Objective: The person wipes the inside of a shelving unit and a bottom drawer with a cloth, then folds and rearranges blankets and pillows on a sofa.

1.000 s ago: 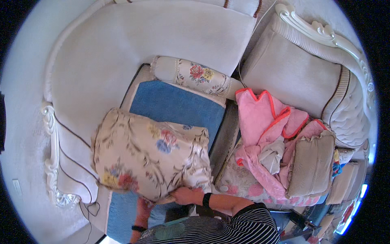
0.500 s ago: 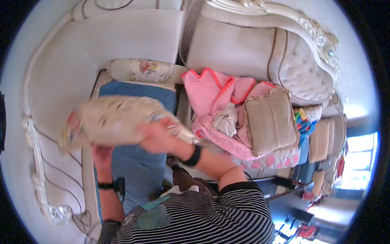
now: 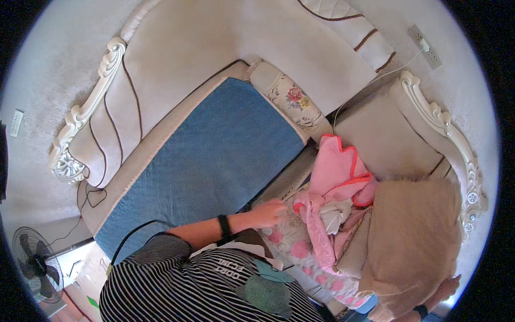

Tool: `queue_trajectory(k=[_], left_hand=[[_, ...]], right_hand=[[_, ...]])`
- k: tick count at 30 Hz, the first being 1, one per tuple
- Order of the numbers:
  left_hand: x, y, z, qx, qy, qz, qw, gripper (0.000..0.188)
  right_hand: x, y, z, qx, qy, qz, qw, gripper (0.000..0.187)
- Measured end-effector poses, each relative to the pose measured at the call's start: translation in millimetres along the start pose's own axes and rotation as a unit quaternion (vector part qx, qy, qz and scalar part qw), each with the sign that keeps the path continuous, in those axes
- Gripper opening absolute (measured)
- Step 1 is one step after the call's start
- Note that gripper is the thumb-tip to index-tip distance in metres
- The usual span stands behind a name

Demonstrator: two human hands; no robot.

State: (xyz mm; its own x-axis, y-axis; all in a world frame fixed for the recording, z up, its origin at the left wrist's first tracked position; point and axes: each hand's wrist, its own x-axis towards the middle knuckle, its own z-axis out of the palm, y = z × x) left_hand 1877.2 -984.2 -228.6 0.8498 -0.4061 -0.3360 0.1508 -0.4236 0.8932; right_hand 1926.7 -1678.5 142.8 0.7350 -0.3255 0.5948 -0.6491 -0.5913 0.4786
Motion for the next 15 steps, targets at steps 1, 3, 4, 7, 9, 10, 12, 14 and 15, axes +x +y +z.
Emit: queue_trajectory(k=[1, 3, 4, 7, 9, 10, 12, 14, 15], left_hand=[[-11.6, -31.6, -0.7, 0.093, -0.010, 0.005, 0.996, 0.043], [-30.6, -88.5, 12.1, 0.046, 0.144, -0.045, 0.988, 0.037], [-39.4, -115.5, 12.9, 0.085, 0.145, -0.110, 0.980, 0.039], [-57.3, -153.9, -9.0, 0.163, 0.168, -0.222, 0.946, 0.045], [-60.3, -170.3, -30.5, 0.174, 0.186, -0.301, 0.919, 0.051], [-74.3, -186.5, -43.4, 0.191, 0.214, -0.347, 0.893, 0.054], [-58.3, -213.2, -66.5, 0.198, 0.211, -0.365, 0.885, 0.060], [-37.3, -225.7, -97.4, 0.225, 0.215, -0.385, 0.869, 0.067], [-23.8, -243.9, -109.2, 0.212, 0.230, -0.404, 0.860, 0.072]], right_hand=[[-8.4, -37.0, 21.9, -0.014, 0.000, -0.031, 0.999, 0.042], [-20.0, -112.2, 60.5, 0.019, -0.019, -0.114, 0.993, 0.041], [-31.8, -179.3, 69.5, 0.066, -0.037, -0.170, 0.983, 0.040], [-112.9, -394.1, 77.2, 0.197, -0.108, -0.324, 0.919, 0.038], [-168.1, -528.2, 58.1, 0.219, -0.151, -0.421, 0.867, 0.037], [-210.0, -599.9, 7.5, 0.252, -0.202, -0.423, 0.846, 0.043], [-246.8, -672.4, 1.5, 0.357, -0.173, -0.501, 0.769, 0.046], [-258.2, -725.7, -23.4, 0.391, -0.161, -0.517, 0.744, 0.052], [-265.8, -757.7, -28.7, 0.372, -0.172, -0.523, 0.748, 0.056]])
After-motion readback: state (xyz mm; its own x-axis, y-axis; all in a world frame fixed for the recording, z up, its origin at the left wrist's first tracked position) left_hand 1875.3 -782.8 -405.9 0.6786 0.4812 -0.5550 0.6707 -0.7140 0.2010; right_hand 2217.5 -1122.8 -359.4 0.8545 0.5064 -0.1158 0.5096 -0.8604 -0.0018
